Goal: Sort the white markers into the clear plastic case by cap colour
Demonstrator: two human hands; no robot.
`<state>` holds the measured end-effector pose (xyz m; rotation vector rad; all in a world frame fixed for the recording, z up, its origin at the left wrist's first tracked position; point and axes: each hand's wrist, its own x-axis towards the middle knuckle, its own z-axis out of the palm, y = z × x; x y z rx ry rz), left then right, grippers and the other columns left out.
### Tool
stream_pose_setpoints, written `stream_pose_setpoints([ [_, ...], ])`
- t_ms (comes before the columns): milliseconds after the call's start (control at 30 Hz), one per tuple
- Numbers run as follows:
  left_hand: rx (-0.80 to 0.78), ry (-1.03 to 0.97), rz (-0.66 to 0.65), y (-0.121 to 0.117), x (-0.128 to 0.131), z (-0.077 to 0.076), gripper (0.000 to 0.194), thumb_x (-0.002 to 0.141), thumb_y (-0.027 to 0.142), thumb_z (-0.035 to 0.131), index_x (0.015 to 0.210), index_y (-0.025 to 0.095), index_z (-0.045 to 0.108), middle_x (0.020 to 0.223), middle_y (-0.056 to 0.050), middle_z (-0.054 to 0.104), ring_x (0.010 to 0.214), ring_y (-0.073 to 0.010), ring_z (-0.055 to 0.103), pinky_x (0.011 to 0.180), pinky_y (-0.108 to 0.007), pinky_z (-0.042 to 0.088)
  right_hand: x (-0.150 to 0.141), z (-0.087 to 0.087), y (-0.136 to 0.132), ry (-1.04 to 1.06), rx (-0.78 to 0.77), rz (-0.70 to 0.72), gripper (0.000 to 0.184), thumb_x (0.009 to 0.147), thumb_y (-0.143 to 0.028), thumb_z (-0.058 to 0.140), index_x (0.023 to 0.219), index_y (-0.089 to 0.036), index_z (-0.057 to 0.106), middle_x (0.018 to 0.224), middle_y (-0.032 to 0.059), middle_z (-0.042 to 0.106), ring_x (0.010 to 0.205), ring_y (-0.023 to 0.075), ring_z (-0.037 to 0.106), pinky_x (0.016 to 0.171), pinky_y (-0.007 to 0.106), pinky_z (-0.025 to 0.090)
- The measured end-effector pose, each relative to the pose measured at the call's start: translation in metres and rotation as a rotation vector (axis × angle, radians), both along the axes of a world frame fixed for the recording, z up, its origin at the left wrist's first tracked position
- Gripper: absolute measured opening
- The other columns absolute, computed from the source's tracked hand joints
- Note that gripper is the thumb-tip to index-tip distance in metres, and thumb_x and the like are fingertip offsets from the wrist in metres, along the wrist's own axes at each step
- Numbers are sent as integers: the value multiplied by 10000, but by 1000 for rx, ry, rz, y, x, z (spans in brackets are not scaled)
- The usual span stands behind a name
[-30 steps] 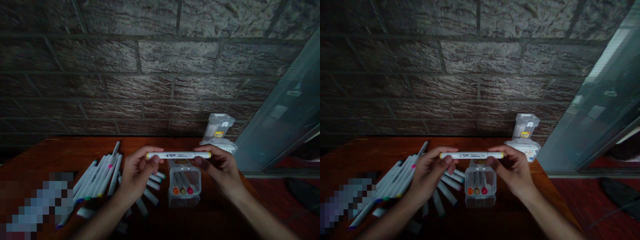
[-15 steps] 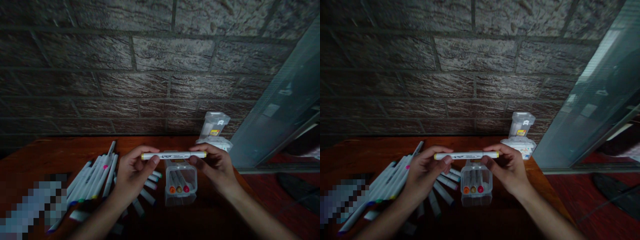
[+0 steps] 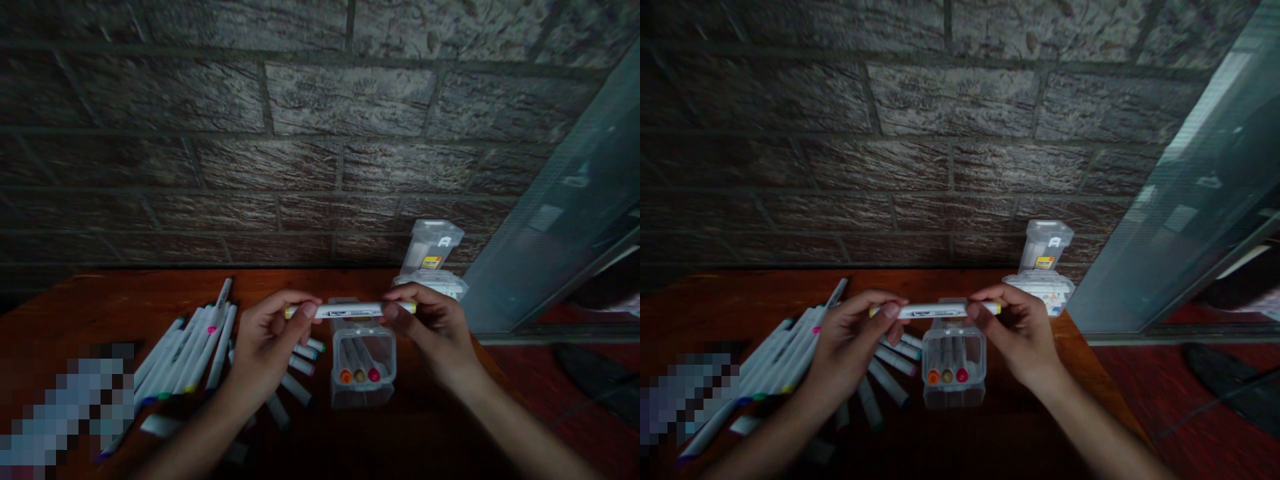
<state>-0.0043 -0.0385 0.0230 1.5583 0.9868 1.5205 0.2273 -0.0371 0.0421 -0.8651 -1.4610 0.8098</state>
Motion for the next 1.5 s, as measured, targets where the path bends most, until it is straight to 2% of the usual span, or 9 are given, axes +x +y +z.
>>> stream_pose_setpoints([
  [233, -14, -34, -24, 1, -1, -3, 158, 952, 351, 702, 993, 216, 771, 620, 8, 649, 507, -110, 559, 483, -237, 410, 3, -6, 2, 65, -56, 71, 41, 890, -278, 792, 926, -269, 808, 727, 19, 771, 641, 120, 706, 565, 180, 508],
  [500, 0, 41, 40, -1, -2, -1, 162, 856, 330, 789, 957, 204, 776, 627, -3, 656, 491, -122, 548, 452, -231, 417, -2, 2, 1, 17, 20, 3, 136, 754, -167, 853, 854, -250, 813, 700, -4, 746, 565, 99, 655, 527, 163, 518],
  [767, 10, 8, 30, 0, -1, 1, 146, 864, 331, 797, 947, 211, 781, 635, 6, 657, 505, -104, 545, 477, -213, 428, -1, -1, 1, 38, -15, 21, 115, 775, -182, 852, 864, -247, 817, 697, -1, 739, 567, 93, 650, 532, 151, 513],
  [967, -33, -55, -45, 0, -4, -7, 159, 920, 367, 767, 1016, 243, 791, 616, 17, 645, 518, -88, 554, 502, -197, 422, 4, -5, 2, 99, -93, 91, 79, 852, -287, 840, 929, -277, 823, 723, 16, 769, 620, 101, 694, 576, 151, 514],
  [1100, -15, -127, -111, 2, -5, -12, 140, 963, 324, 726, 1079, 282, 793, 778, -7, 739, 563, -78, 571, 530, -196, 432, 7, -8, 1, 111, -117, 112, 89, 887, -347, 822, 966, -306, 825, 758, 23, 786, 650, 90, 697, 611, 140, 509],
  [1233, -7, -175, -170, 4, -7, -14, 170, 979, 312, 704, 1122, 284, 790, 835, -24, 753, 595, -87, 572, 569, -213, 456, 10, -11, 1, 98, -137, 136, 129, 922, -387, 788, 1034, -333, 824, 770, 29, 790, 591, 69, 659, 541, 114, 452],
  [1367, -16, -131, -127, 3, -8, -13, 173, 958, 309, 727, 1115, 272, 790, 818, -30, 759, 598, -98, 590, 556, -207, 461, 10, -10, 2, 80, -102, 136, 133, 913, -315, 793, 1035, -354, 831, 770, 14, 790, 647, 75, 697, 579, 107, 489],
  [1500, 1, -53, -37, 1, -5, -7, 158, 895, 300, 785, 1038, 234, 798, 748, -22, 740, 554, -99, 581, 506, -199, 445, 3, -3, 2, 54, -8, 86, 221, 824, -178, 824, 973, -341, 844, 776, -16, 780, 635, 65, 698, 593, 99, 526],
])
